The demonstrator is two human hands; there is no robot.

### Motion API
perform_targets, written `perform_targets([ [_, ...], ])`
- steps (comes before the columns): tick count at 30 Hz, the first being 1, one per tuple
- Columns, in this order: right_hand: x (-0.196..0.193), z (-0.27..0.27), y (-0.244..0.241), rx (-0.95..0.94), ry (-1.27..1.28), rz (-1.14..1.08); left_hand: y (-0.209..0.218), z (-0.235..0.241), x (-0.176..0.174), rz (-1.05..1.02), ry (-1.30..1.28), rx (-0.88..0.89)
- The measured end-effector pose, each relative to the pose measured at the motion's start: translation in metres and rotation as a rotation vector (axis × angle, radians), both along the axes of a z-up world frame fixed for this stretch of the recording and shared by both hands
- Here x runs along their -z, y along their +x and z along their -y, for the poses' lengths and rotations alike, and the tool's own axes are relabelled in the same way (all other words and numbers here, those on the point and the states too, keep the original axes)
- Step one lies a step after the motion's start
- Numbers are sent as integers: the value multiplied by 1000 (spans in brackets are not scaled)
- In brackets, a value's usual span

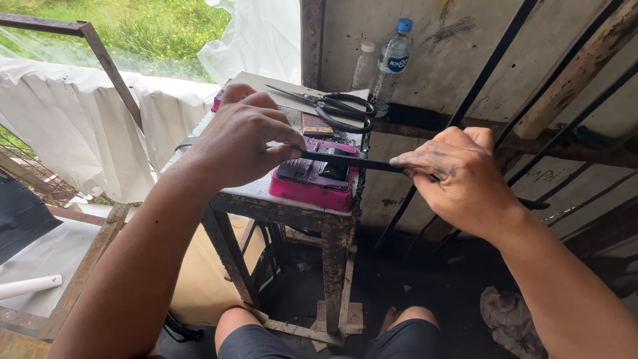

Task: Applying edge paint to a leather strip using a roller applicator and hanging it to dry with clothespins.

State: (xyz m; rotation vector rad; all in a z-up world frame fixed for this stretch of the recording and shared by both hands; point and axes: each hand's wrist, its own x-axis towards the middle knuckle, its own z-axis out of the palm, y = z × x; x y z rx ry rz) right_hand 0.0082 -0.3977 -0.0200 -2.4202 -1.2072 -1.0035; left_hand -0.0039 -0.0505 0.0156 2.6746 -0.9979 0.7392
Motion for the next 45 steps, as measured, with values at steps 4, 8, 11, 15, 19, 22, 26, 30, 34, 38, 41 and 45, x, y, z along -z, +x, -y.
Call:
perform_targets([
  [4, -1, 16, -7, 48, 4, -19, 4, 17, 0, 4, 6, 34],
  [8, 3, 32, -9, 82, 19, -70, 4, 33, -4, 1, 14, 86],
  [11, 9, 43, -7, 137, 12, -67, 7, 42, -4, 2, 2, 120],
  [15, 14, 51, -5, 144, 43, -84, 11, 50, -1, 20, 6, 136],
  [19, 9, 51, -6, 202, 35, -190, 10, 55, -5, 16, 44, 118],
  [22, 3, 42, -7, 190, 56, -163, 7, 58, -9, 11, 36, 121],
  [26, -13, 13, -10, 51, 57, -30, 4, 64, -14, 48, 54, 131],
  [30, -22, -23, -10, -7, 8, -73, 2, 67, -14, 88, 58, 163],
  [34, -20, -42, -5, -40, -54, -117, 1, 65, -14, 81, 74, 122],
  [38, -8, -46, 9, -51, -16, -20, -11, 57, -16, -2, -67, 113],
  [41, -8, -45, 9, -27, -2, -14, -6, 36, -14, -30, -65, 83],
  [45, -10, -44, 13, -66, -21, -36, -13, 5, -12, -88, -78, -5],
])
